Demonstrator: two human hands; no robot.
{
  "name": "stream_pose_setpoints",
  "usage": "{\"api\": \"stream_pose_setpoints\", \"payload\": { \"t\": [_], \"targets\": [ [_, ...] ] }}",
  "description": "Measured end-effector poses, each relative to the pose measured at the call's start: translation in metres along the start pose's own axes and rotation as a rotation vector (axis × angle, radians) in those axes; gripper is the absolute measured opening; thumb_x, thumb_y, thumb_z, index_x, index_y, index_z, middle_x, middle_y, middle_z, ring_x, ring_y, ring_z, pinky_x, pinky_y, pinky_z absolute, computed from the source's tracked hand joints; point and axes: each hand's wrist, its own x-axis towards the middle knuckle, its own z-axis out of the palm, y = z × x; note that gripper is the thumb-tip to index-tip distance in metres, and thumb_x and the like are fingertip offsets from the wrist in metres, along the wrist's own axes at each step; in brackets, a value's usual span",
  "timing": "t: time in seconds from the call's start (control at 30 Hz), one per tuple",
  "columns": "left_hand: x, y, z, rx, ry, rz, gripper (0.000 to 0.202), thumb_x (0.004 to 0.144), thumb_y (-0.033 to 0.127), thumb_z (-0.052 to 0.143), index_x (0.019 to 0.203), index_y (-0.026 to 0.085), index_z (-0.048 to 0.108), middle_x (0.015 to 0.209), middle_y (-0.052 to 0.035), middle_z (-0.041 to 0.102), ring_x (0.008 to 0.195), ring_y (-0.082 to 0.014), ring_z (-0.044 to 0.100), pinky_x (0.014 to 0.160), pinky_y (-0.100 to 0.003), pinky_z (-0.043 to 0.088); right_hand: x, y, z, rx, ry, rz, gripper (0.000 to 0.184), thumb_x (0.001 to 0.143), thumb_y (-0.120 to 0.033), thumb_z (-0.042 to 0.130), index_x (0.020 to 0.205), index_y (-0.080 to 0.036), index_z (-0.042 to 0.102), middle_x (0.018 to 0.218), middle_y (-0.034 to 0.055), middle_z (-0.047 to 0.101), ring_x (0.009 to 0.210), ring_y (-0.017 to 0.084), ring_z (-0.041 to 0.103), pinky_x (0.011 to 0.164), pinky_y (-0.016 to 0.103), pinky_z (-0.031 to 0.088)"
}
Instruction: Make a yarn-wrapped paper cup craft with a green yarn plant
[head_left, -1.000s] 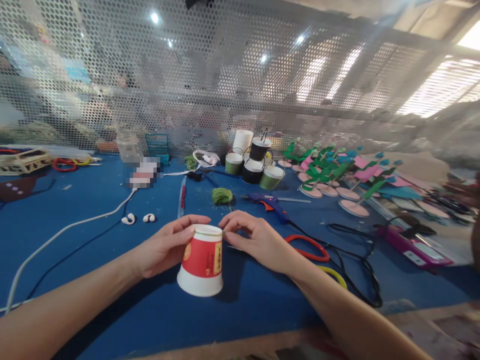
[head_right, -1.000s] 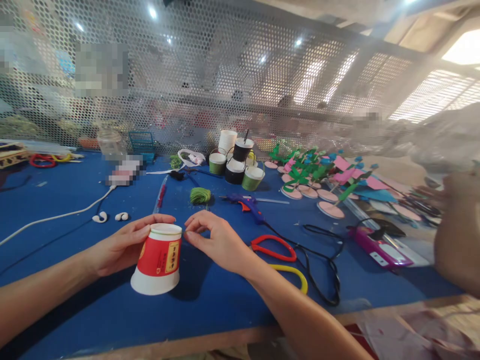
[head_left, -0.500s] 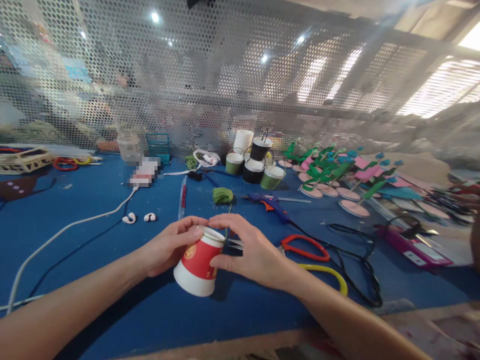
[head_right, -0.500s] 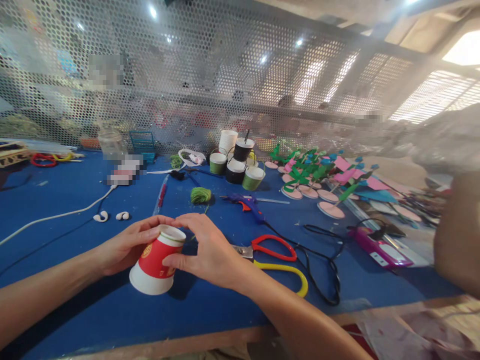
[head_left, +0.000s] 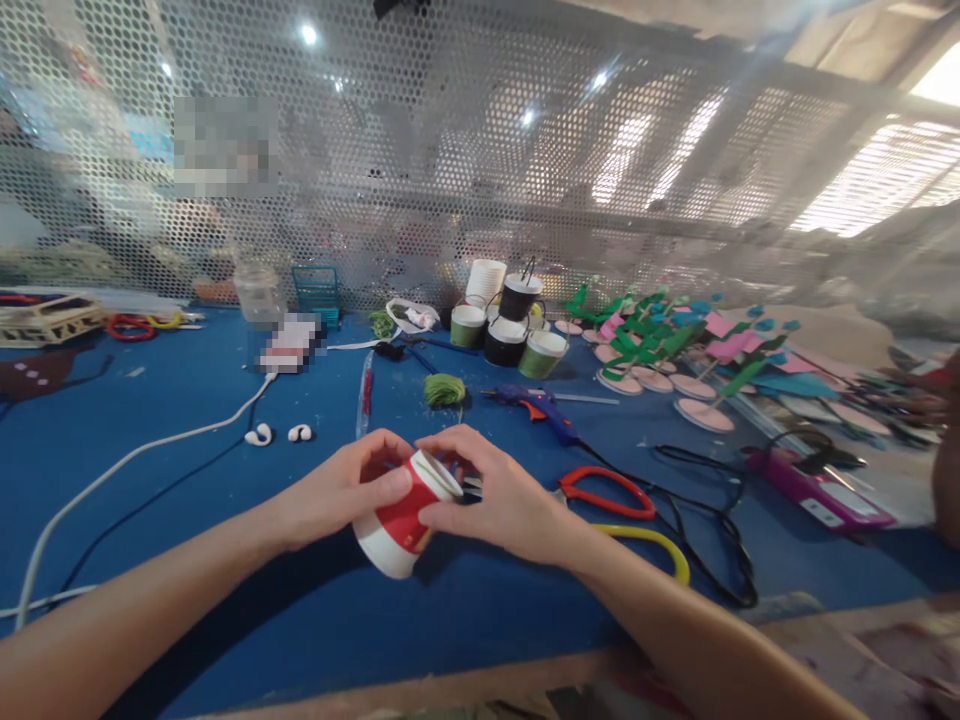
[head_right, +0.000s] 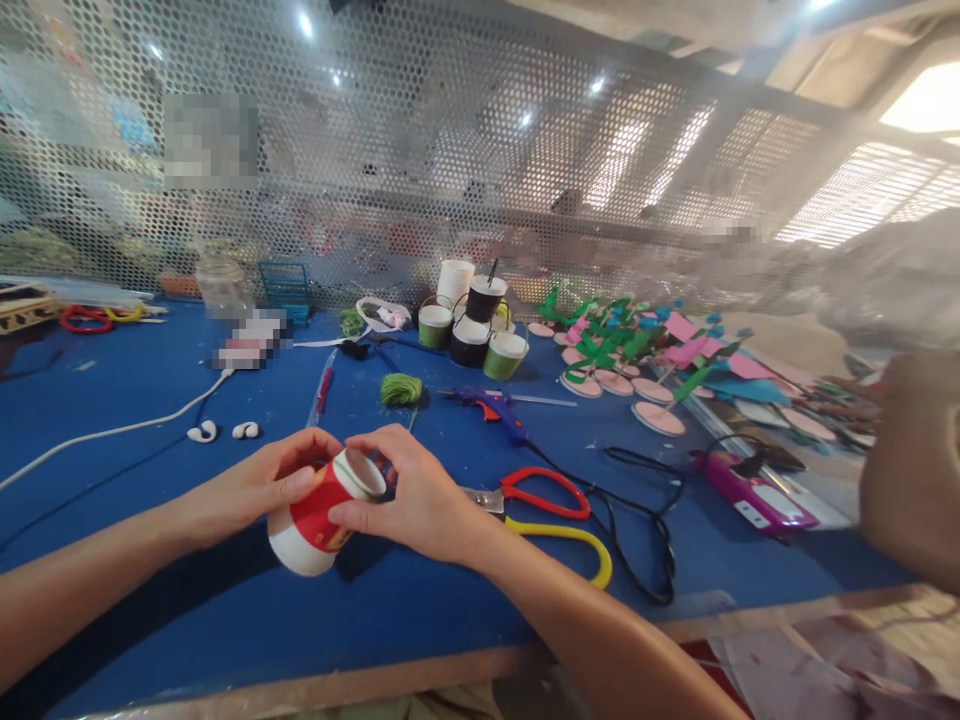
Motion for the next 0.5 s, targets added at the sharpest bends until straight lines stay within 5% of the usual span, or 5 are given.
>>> {"api": "stream_pose_setpoints", "payload": {
  "t": [0.13, 0.27, 0.4, 0.5],
  "targets": [
    [-0.004, 0.014, 0.001, 0.488, 0.085, 0.07, 0.064, 0.054, 0.041, 0.067, 0.11, 0.021, 0.044, 0.102, -0.0055, 0.056, 0.086, -0.0215, 0.054, 0.071, -0.03, 0.042, 0.002, 0.004, 0.006, 0.107, 0.105, 0.137, 0.046, 0.062, -0.033, 0.065, 0.101, -0.016, 0.047, 0.098, 0.007, 0.054, 0.083, 0.015, 0.054, 0.071, 0.03, 0.047],
    [-0.003, 0.025, -0.001, 0.67, 0.163, 0.072, 0.053, 0.06, 0.041, 0.061, 0.107, 0.022, 0.047, 0.092, -0.0038, 0.06, 0.078, -0.0211, 0.057, 0.065, -0.028, 0.041, 0.003, 0.002, -0.005, 0.065, 0.052, 0.092, 0.06, 0.061, -0.037, 0.066, 0.111, -0.014, 0.043, 0.108, 0.011, 0.05, 0.09, 0.017, 0.054, 0.076, 0.032, 0.046],
    [0.003, 0.036, -0.01, 0.681, 0.21, 0.035, 0.052, 0.056, 0.045, 0.063, 0.099, 0.02, 0.05, 0.078, -0.0021, 0.061, 0.068, -0.0204, 0.057, 0.059, -0.026, 0.04, 0.013, 0.005, -0.046, -0.216, 0.21, 0.088, 0.046, 0.071, -0.036, 0.056, 0.11, -0.011, 0.047, 0.102, 0.0107, 0.057, 0.089, 0.017, 0.055, 0.077, 0.03, 0.045],
    [0.009, 0.042, -0.012, 0.706, 0.248, 0.07, 0.051, 0.052, 0.045, 0.066, 0.096, 0.02, 0.056, 0.085, -0.003, 0.06, 0.073, -0.0209, 0.056, 0.063, -0.027, 0.04, 0.026, 0.02, -0.084, -0.627, 0.309, 0.345, 0.029, 0.078, -0.028, 0.046, 0.099, -0.01, 0.055, 0.096, 0.0113, 0.061, 0.086, 0.019, 0.057, 0.077, 0.029, 0.043]
  ]
}}
